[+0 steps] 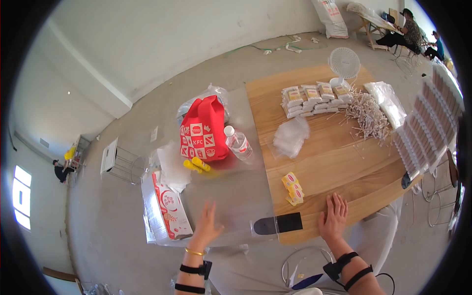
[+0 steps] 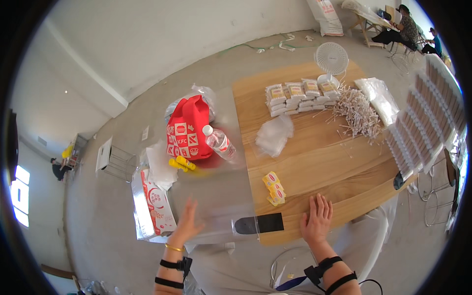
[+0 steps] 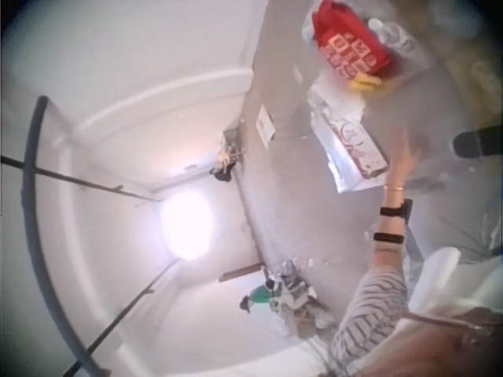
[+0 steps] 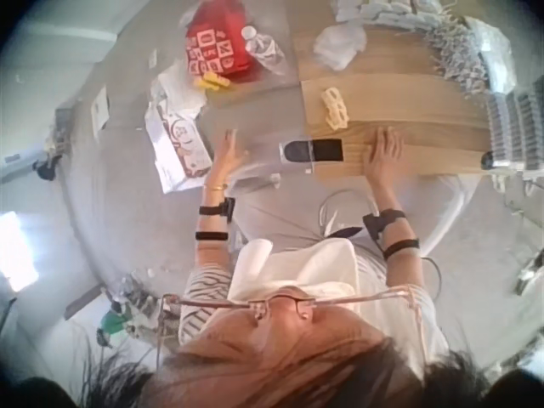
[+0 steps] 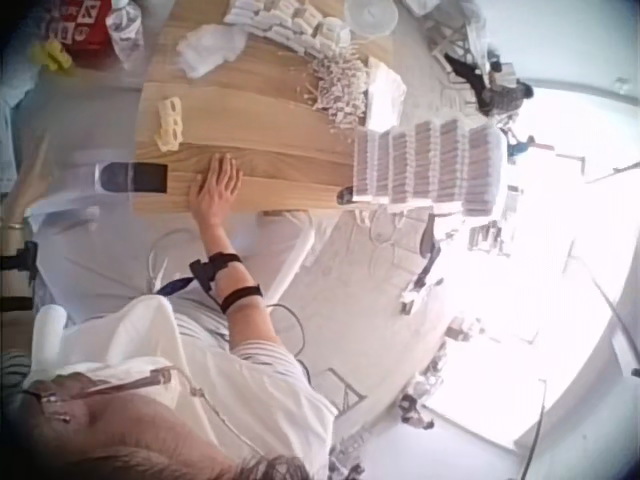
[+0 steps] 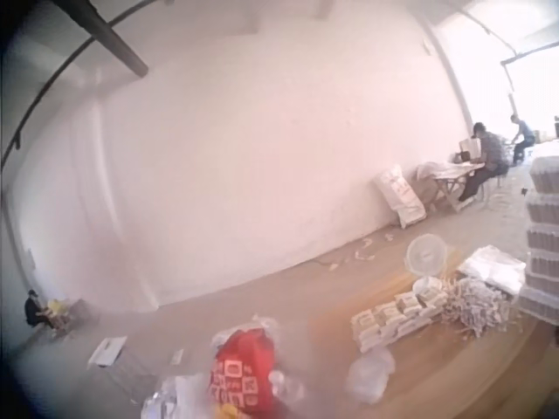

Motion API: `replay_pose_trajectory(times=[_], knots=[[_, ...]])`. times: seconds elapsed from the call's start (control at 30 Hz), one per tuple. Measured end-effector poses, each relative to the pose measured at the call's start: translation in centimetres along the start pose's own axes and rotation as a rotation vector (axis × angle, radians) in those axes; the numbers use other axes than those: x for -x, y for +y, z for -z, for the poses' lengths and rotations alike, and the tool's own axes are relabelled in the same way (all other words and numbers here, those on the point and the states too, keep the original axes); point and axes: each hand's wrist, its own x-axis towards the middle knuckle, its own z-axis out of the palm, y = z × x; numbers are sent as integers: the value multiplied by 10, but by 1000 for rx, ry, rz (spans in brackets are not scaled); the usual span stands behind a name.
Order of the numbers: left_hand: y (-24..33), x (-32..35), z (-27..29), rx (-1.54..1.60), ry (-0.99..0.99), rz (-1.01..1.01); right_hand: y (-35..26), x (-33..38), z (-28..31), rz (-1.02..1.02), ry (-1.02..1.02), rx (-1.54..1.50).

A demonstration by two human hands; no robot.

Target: Sorting and organizing cotton swabs on a wooden table into neat rows.

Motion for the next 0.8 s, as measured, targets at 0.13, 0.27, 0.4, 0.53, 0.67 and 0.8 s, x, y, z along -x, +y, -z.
replay_pose_trajectory(times=[0.13, 0.27, 0.4, 0.53, 0.67, 0.8], knots=[[37, 69, -34, 280, -184, -56, 5, 3, -1, 14, 26, 7], [85, 114, -50, 369, -164, 97, 8, 3, -5, 41, 49, 5], [126, 138, -51, 375, -175, 56, 5, 6, -16, 58, 69, -6], [176, 135, -38, 371, -248, 120, 13, 9, -14, 27, 75, -26], [207, 128, -40, 498, -74, 66, 18, 10, -19, 21, 105, -48], [230, 119, -42, 513, 67, -7, 19, 8, -21, -2, 75, -1]])
